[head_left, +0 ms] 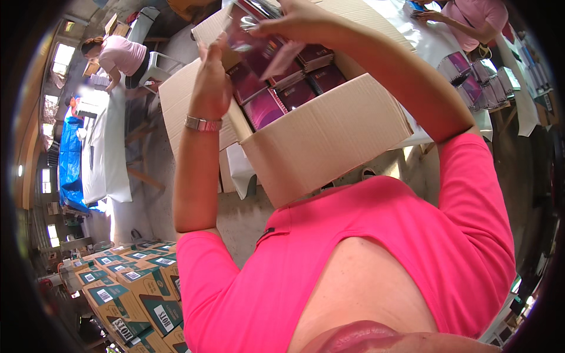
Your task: The person places stacks of notebooks into a cardboard box by hand, writes on the box with a marker, and seals it using a tape dispenser.
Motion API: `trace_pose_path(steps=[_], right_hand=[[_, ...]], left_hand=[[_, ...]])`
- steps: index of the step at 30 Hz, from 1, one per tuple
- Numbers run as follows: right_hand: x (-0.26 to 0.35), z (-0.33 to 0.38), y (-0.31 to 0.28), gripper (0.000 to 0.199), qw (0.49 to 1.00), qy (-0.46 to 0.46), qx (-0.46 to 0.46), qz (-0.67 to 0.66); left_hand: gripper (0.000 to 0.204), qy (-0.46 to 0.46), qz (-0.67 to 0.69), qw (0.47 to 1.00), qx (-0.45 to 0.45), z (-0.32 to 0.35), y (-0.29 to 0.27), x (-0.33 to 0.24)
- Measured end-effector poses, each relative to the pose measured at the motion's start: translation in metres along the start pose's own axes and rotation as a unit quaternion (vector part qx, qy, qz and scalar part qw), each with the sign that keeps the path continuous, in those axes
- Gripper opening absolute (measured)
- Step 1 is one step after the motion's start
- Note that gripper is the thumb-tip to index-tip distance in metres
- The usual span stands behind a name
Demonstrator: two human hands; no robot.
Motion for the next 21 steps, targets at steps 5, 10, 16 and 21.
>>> trace_pose_path(steps=[5,10,16,21], right_hand=[[-0.075,0.063,0.017,0.069,0.928,0.266,0.165,0.201],[-0.04,0.067,0.029,0.04,0.896,0.135,0.399,0.144],[-0.042,0.173,-0.195,0.032,0.944,0.023,-0.328,-0.021],[-0.175,0.416,-0.381,0.053,0.61,0.317,-0.625,0.371]], left_hand=[[0.07,0.035,-0.201,0.979,0.011,-0.049,0.035,-0.001],[0.069,0.105,-0.571,0.806,0.116,-0.138,0.045,0.102],[0.077,-0.016,-0.731,0.664,0.156,-0.091,0.121,0.137],[0.077,-0.058,-0.588,0.792,0.153,-0.118,0.123,0.138]])
Point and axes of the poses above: each hand's wrist, its own z-axis away from the middle knuckle, its own y-axis out of the palm, x = y × z, the point moved 4 cm from there along -z, towards the middle knuckle, and after that the axes turned 11 degrees about -y, right-handed, at the moved point
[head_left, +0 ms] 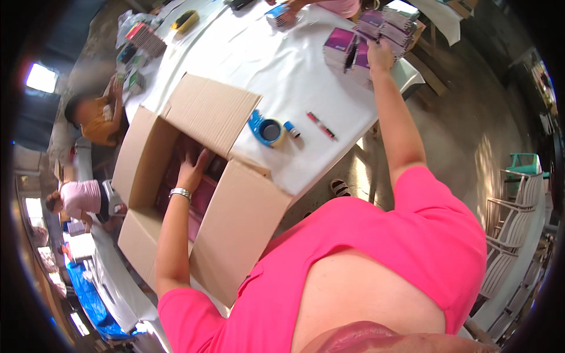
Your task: The person places stacks of notebooks into a cardboard box by hand, writes on the box with a marker, and seals it using a tape dispenser.
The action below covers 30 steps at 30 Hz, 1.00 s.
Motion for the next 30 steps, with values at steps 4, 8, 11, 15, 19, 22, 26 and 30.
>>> trace_pose_path(steps=[4,8,11,15,19,22,26,30], right_hand=[[-0.115,0.003,0.041,0.077,0.971,0.217,0.092,0.047],[-0.116,0.016,0.044,0.077,0.95,0.242,0.196,0.012],[-0.119,0.022,0.037,0.071,0.955,0.232,0.176,0.053],[-0.112,0.009,0.022,0.072,0.958,0.228,0.173,0.029],[-0.106,0.015,0.029,0.073,0.957,0.232,0.172,0.006],[-0.107,0.015,0.024,0.073,0.957,0.235,0.169,0.003],[-0.111,0.004,0.008,0.075,0.961,0.249,0.12,0.024],[-0.077,0.033,-0.007,0.076,0.919,0.348,0.127,-0.132]], left_hand=[[0.066,0.065,-0.08,0.991,0.083,-0.006,0.01,0.045],[0.056,-0.044,0.148,0.986,0.066,0.012,-0.001,0.052],[0.056,-0.029,0.183,0.982,0.042,0.006,0.008,0.045],[0.056,-0.015,0.296,0.953,0.059,0.016,-0.015,0.04],[0.025,0.154,-0.014,0.983,-0.101,0.036,-0.024,0.038],[0.033,0.224,-0.364,0.883,-0.196,0.052,0.002,-0.011],[0.033,0.273,-0.448,0.841,-0.137,0.049,0.014,-0.012],[0.022,0.286,-0.385,0.872,-0.099,0.033,0.029,0.024]])
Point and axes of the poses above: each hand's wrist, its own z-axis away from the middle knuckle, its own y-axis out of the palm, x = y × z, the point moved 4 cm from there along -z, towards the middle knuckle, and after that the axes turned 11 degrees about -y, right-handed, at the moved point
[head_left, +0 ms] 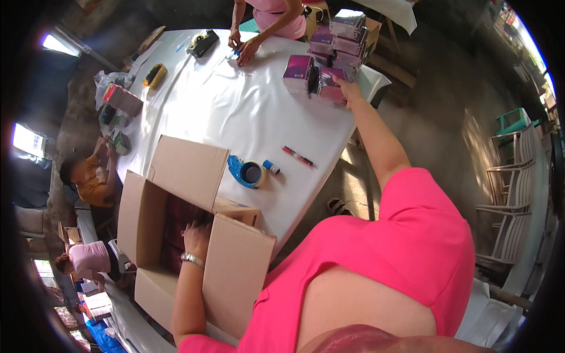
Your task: The person places stacks of notebooks into a cardboard box by hand, writes on the box with a marker, and seals it using a tape dispenser.
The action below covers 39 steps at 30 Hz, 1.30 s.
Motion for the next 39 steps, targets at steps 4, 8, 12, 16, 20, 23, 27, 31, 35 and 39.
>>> trace_pose_path(steps=[4,8,12,16,20,23,27,31,35,39], right_hand=[[-0.004,0.051,-0.018,0.073,0.993,-0.022,0.074,-0.092],[0.028,0.129,-0.023,0.066,0.964,-0.022,0.189,-0.186],[0.076,0.161,-0.01,0.049,0.939,-0.096,0.266,-0.197],[0.165,0.29,0.047,0.045,0.872,-0.249,0.369,-0.203],[0.202,0.372,0.085,0.053,0.824,-0.4,0.388,-0.107],[0.204,0.443,0.134,0.048,0.623,-0.728,0.257,0.125],[0.149,0.483,0.188,0.029,0.533,-0.66,0.42,0.323],[0.147,0.482,0.183,0.018,0.447,-0.65,0.484,0.38],[0.169,0.378,0.154,0.014,0.664,-0.642,0.339,0.18],[0.114,0.143,0.088,0.031,0.842,-0.513,0.069,0.152]], left_hand=[[0.022,-0.068,0.06,0.996,-0.008,-0.01,-0.011,-0.002],[0.023,0.056,0.234,0.969,0.051,-0.014,-0.067,0.002],[0.026,0.001,0.309,0.931,0.193,-0.014,-0.003,-0.003],[0.025,0.116,0.14,0.983,-0.005,0.004,0.014,-0.013],[0.029,-0.041,0.259,0.964,0.035,0.001,-0.011,-0.01],[0.02,-0.257,0.376,0.884,-0.107,-0.008,-0.045,0.081],[0.031,-0.359,0.52,0.726,-0.271,0.014,-0.044,0.156],[0.05,-0.181,0.432,0.871,-0.151,-0.012,-0.004,0.084],[0.09,-0.11,0.031,0.992,0.047,-0.015,0.062,0.027],[0.094,-0.161,0.081,0.981,0.066,-0.013,0.036,0.018]])
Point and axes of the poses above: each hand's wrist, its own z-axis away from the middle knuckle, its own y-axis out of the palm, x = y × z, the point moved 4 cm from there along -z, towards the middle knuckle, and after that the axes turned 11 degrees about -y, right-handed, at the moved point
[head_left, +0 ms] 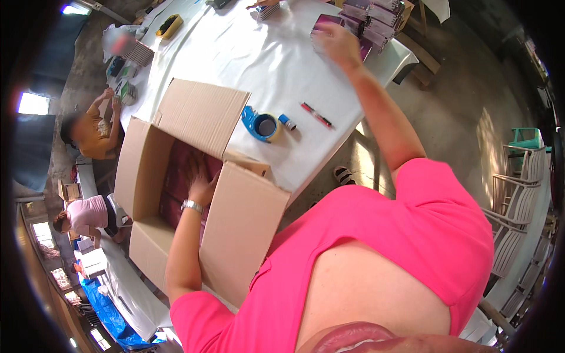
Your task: The person places stacks of notebooks into a cardboard box by hand, writes on the box with a marker, and seals it using a tape dispenser.
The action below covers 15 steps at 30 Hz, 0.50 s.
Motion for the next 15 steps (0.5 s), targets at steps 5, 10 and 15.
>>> trace_pose_path(steps=[5,10,15], right_hand=[[-0.295,0.066,-0.024,0.075,0.867,0.488,-0.1,-0.027],[-0.238,0.059,0.041,0.085,0.879,0.462,0.049,0.107],[-0.236,0.11,0.024,0.074,0.803,0.566,-0.136,-0.128]], left_hand=[[0.105,-0.011,0.096,0.994,0.052,-0.013,0.004,0.0],[0.089,0.039,-0.028,0.997,0.067,-0.002,0.049,0.067],[0.055,-0.075,0.179,0.976,0.102,-0.025,-0.042,-0.002]])
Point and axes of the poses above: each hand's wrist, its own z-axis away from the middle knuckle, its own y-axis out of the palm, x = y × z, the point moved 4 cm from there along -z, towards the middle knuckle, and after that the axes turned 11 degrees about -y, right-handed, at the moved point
